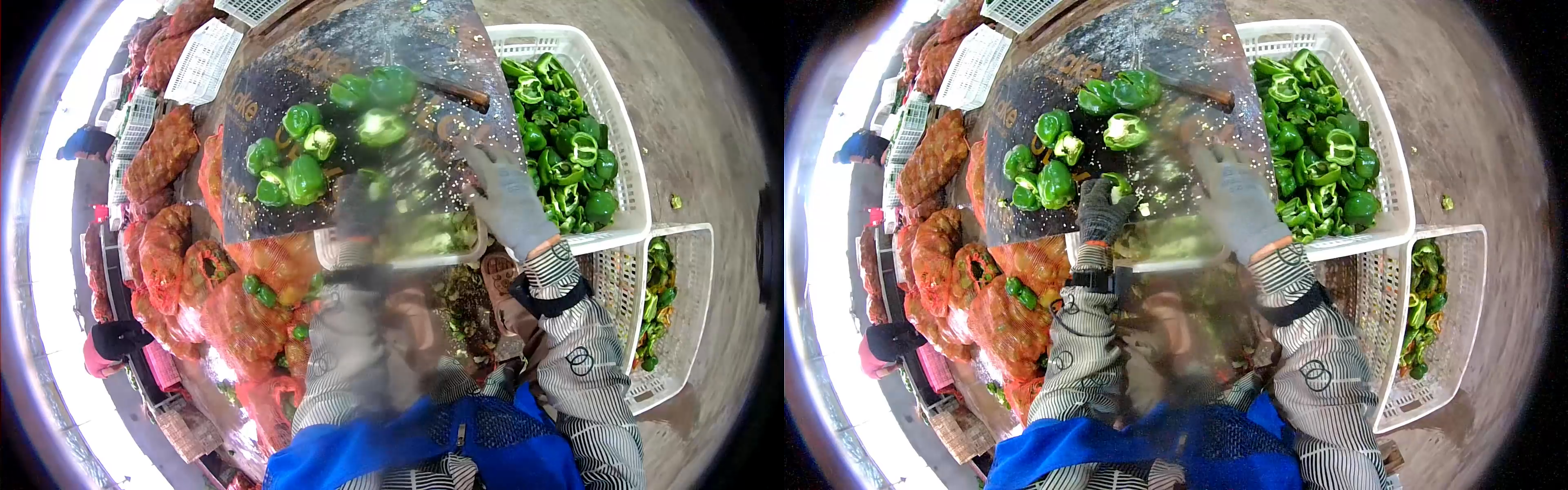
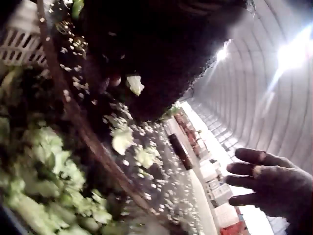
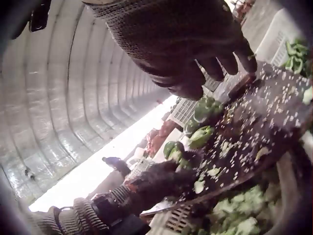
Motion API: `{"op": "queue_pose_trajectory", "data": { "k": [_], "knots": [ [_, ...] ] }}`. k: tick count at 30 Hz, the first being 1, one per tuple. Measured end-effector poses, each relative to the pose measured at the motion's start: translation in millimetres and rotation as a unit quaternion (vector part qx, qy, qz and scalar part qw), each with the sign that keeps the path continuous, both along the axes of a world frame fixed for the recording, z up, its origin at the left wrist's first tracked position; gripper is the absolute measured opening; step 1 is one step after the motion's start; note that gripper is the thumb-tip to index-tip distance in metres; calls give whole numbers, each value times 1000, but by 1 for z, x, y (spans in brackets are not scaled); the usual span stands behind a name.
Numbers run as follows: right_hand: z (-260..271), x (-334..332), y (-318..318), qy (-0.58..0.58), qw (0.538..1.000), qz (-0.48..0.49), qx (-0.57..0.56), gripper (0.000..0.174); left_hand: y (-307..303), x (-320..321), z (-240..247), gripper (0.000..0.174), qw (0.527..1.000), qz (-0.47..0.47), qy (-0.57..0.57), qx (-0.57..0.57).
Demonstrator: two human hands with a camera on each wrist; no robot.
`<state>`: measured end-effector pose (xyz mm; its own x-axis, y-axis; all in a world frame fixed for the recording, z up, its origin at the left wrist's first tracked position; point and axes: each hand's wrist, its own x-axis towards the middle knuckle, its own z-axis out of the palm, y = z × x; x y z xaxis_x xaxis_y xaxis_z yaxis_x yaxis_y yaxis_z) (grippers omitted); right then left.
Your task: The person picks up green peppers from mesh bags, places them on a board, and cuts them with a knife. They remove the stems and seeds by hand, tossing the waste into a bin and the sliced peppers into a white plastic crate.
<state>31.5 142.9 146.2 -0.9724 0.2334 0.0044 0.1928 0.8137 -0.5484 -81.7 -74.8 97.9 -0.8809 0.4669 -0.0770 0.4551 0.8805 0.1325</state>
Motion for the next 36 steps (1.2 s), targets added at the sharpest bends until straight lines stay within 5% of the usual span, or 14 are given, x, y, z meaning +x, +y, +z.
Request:
{"op": "queue_pose_trajectory", "data": {
  "k": [2,3,4,8,10,11,16,24,26,27,28,30,35,36],
  "knots": [
    [9,1,-13,-15,986,24,-166,55,17,28,41,47,996,-57,15,69],
    [8,3,-17,60,965,37,-252,52,21,33,49,40,934,26,-211,288],
    [8,4,-22,57,967,32,-248,52,25,40,53,34,769,108,-417,473],
    [20,4,-32,-6,877,-6,-481,47,25,79,52,28,583,39,-510,632],
    [22,3,-36,-50,842,-38,-535,48,23,81,36,31,856,-160,-243,427],
    [19,4,-40,-26,827,-48,-560,40,21,73,36,35,931,-353,-52,77],
    [1,-3,-54,57,874,-5,-483,28,9,87,51,29,843,-160,-212,468],
    [31,-3,-58,47,894,-106,-432,21,-22,86,84,29,974,-103,-48,194],
    [23,-2,-37,78,726,-121,-672,23,-35,64,49,49,990,-22,-128,-52],
    [20,-1,-29,93,725,-137,-668,24,-46,57,33,67,988,-46,-135,-60],
    [16,0,-21,219,871,-17,-439,25,-48,58,33,73,991,-60,-88,-83],
    [38,4,-1,131,763,-229,-590,28,-38,47,44,72,990,20,-136,-16],
    [-2,9,79,265,875,-371,-163,38,-11,17,29,41,951,38,-8,306],
    [9,13,79,284,887,-358,-75,40,-8,0,25,38,962,-83,89,243]
  ]
}}
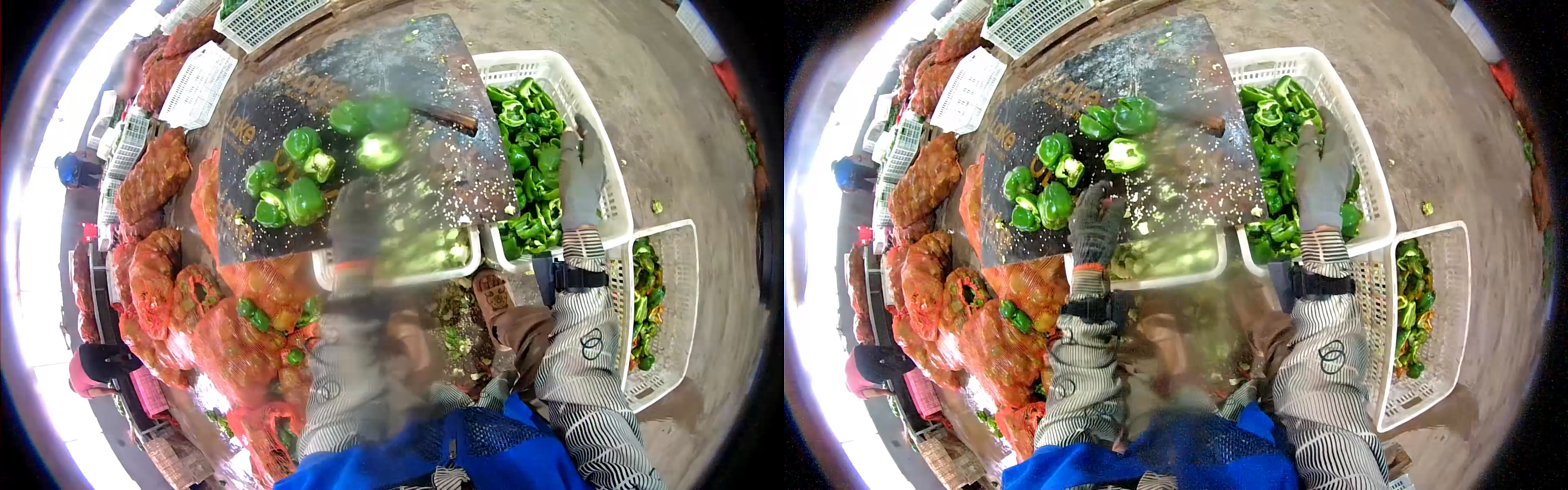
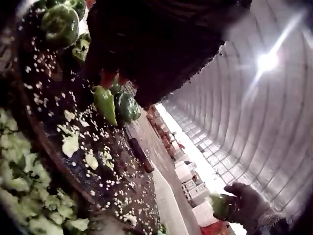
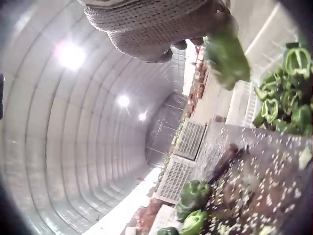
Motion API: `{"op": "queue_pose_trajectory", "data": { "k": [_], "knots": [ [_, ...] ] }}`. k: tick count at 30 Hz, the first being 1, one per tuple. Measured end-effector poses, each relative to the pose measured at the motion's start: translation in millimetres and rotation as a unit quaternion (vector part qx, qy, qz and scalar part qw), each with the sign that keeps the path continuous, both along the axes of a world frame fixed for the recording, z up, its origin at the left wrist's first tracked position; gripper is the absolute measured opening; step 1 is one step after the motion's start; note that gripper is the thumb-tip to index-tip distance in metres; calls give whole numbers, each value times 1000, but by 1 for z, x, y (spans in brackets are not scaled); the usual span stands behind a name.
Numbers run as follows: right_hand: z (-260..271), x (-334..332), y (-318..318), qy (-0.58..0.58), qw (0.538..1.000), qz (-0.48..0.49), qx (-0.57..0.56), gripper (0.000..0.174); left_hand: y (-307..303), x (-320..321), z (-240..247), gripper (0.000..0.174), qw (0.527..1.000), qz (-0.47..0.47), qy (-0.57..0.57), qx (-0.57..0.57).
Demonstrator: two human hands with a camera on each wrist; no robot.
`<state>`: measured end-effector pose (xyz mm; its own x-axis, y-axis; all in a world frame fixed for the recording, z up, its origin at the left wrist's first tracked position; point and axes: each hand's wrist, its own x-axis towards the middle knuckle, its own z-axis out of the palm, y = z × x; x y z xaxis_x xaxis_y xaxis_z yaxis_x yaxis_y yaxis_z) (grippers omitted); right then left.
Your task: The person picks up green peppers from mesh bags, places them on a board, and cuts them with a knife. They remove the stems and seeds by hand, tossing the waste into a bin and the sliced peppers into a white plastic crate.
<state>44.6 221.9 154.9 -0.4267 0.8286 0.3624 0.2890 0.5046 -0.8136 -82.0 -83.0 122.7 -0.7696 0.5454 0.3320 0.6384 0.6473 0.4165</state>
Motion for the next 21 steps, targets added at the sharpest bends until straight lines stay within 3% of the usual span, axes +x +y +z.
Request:
{"op": "queue_pose_trajectory", "data": {
  "k": [2,3,4,5,7,8,10,11,12,13,15,16,17,18,20,21],
  "knots": [
    [9,2,-1,-4,999,10,-39,41,25,-20,-16,41,967,110,-147,175],
    [5,1,1,-43,997,46,-53,40,27,-48,-44,51,988,129,-24,80],
    [7,1,0,-83,991,80,-67,40,41,-58,-38,62,968,207,-115,81],
    [9,0,-8,-89,988,99,-79,38,48,-84,-56,66,961,224,-151,58],
    [-2,-3,-16,-113,979,167,-22,35,62,-97,-48,74,940,254,-225,-29],
    [1,-4,-25,-123,972,200,18,35,65,-100,-58,68,939,275,-196,-64],
    [18,-6,-40,-230,938,256,-38,39,65,-107,-70,53,933,257,-247,-40],
    [30,-7,-51,-264,919,279,-94,48,63,-103,-78,47,954,221,-201,-38],
    [21,-10,-58,-264,919,278,-95,48,60,-97,-86,40,971,183,-153,-34],
    [2,-13,-66,-277,913,292,-64,51,64,-73,-61,36,964,165,-210,-9],
    [-6,-15,-80,-292,905,307,-36,54,49,-75,-110,30,957,85,-247,125],
    [-4,-14,-89,-260,903,331,-88,53,43,-63,-120,28,938,43,-269,213],
    [-3,-12,-93,-225,898,352,-139,51,52,-26,-68,27,849,33,-398,345],
    [-3,-9,-93,-228,897,353,-139,51,51,-12,-50,27,848,35,-401,346],
    [-3,-10,-94,-268,834,471,-104,61,44,6,-27,26,920,-8,-308,241],
    [-3,-12,-99,-123,755,420,-488,55,37,19,-12,27,893,-42,-325,308]
  ]
}}
